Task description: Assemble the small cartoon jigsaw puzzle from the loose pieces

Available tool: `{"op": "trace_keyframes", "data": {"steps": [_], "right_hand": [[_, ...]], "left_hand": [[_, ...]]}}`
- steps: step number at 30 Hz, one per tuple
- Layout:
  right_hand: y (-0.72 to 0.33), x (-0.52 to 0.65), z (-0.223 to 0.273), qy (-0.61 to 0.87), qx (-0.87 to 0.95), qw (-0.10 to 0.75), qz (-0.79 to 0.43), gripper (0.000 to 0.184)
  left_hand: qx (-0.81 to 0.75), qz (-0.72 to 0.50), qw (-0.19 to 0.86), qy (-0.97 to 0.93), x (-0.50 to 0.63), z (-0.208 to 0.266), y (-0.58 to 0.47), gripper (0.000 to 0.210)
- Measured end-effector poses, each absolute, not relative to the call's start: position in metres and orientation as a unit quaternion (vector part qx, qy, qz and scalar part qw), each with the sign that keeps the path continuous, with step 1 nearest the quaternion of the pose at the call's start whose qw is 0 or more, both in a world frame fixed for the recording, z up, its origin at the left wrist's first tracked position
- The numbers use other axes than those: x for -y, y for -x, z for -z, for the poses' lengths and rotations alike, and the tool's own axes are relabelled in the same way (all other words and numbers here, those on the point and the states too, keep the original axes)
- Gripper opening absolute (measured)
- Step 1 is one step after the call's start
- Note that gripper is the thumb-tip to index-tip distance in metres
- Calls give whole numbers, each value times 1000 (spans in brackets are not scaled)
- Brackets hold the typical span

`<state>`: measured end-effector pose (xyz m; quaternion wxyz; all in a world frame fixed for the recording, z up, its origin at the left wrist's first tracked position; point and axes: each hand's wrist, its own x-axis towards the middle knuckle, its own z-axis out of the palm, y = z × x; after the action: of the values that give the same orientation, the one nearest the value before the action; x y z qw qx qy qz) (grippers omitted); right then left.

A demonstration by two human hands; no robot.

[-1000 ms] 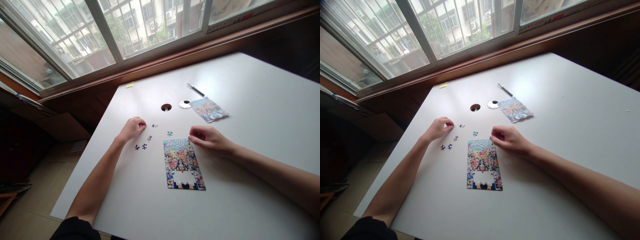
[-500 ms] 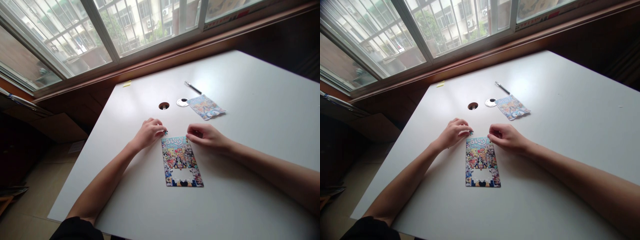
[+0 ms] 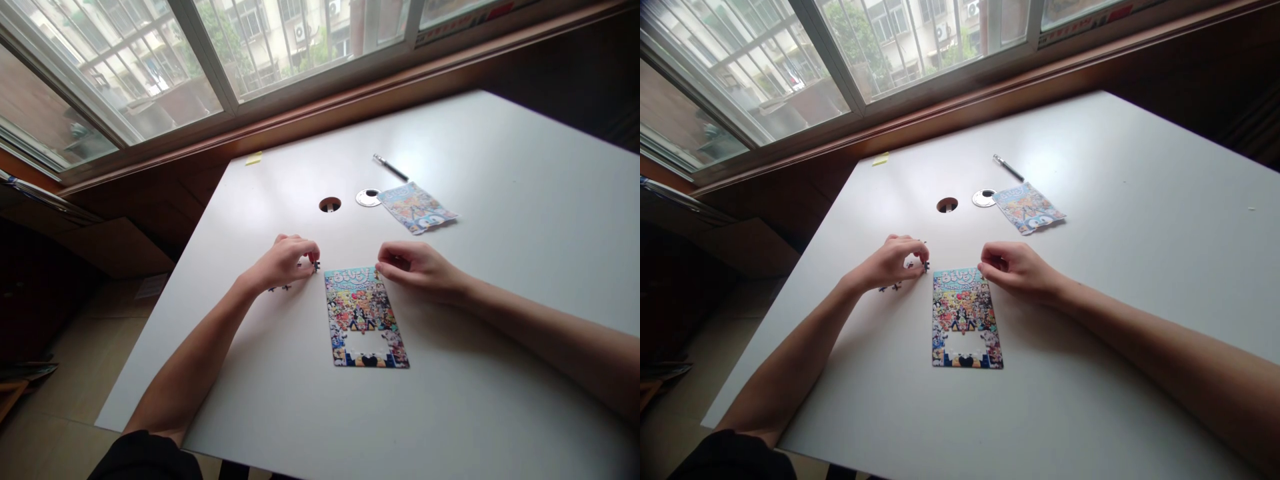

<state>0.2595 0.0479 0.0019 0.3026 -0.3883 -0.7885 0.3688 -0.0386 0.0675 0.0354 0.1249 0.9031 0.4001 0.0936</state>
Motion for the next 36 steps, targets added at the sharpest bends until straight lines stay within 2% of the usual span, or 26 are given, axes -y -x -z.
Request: {"op": "trace_keyframes", "data": {"steps": [23,36], "right_hand": [[-259,-47,-4,390,787,302,-370,22],[-259,-48,-4,382,798,297,-359,19]], "left_hand": [[-373,-133,138,-908,-68,-39,41,16],[-317,-243,133,-907,-58,-41,30,31]]}}
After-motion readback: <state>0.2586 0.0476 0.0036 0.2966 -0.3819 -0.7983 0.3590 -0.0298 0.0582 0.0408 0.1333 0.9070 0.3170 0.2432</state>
